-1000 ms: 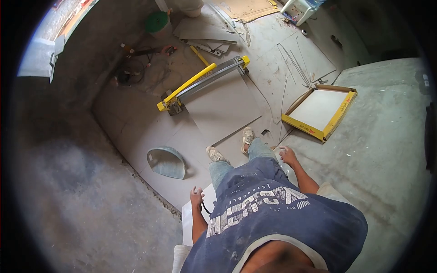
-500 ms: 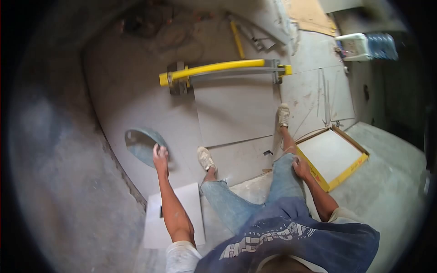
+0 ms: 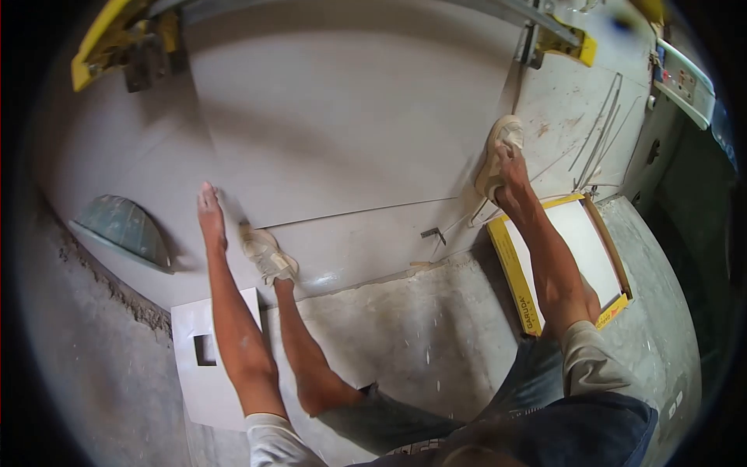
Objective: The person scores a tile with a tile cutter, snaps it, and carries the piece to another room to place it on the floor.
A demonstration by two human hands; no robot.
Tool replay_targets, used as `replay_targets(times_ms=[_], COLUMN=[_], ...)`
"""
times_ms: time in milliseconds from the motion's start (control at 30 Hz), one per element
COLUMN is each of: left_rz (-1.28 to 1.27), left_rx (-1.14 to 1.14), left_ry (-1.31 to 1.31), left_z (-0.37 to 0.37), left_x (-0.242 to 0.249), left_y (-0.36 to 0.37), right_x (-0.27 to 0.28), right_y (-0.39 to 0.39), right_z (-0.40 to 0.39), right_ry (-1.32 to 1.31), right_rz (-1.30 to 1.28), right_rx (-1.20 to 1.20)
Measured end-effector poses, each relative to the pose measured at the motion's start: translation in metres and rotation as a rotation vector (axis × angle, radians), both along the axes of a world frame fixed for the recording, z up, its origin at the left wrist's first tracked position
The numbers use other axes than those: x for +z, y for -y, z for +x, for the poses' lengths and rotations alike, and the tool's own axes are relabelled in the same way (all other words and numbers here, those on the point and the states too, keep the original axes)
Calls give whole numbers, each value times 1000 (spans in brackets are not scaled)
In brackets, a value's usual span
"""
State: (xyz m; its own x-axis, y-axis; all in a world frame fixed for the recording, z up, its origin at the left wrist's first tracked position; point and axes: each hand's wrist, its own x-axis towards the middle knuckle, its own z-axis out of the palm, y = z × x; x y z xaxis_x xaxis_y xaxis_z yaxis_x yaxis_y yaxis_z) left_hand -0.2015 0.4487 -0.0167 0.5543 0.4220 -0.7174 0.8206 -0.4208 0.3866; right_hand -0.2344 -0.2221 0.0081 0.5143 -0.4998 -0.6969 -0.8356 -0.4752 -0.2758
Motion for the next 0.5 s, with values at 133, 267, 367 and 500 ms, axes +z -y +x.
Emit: replay_targets(times_ms=[133, 267, 367, 500], left_rz=[-102, -88, -103, -143], left_rx=[114, 182, 72, 32], left_ry=[-87, -193, -92, -89], left_z=[11, 10, 16, 16], left_x=[-29, -40, -29, -20], left_y=[20, 31, 47, 49], right_x=[-7, -15, -36, -87], right_y=[-5, -41, -55, -57], right_z=[20, 20, 27, 4], right_ry=[-207, 125, 212, 226], right_rz=[-223, -159, -297, -458], right_rx=[-19, 244, 113, 58])
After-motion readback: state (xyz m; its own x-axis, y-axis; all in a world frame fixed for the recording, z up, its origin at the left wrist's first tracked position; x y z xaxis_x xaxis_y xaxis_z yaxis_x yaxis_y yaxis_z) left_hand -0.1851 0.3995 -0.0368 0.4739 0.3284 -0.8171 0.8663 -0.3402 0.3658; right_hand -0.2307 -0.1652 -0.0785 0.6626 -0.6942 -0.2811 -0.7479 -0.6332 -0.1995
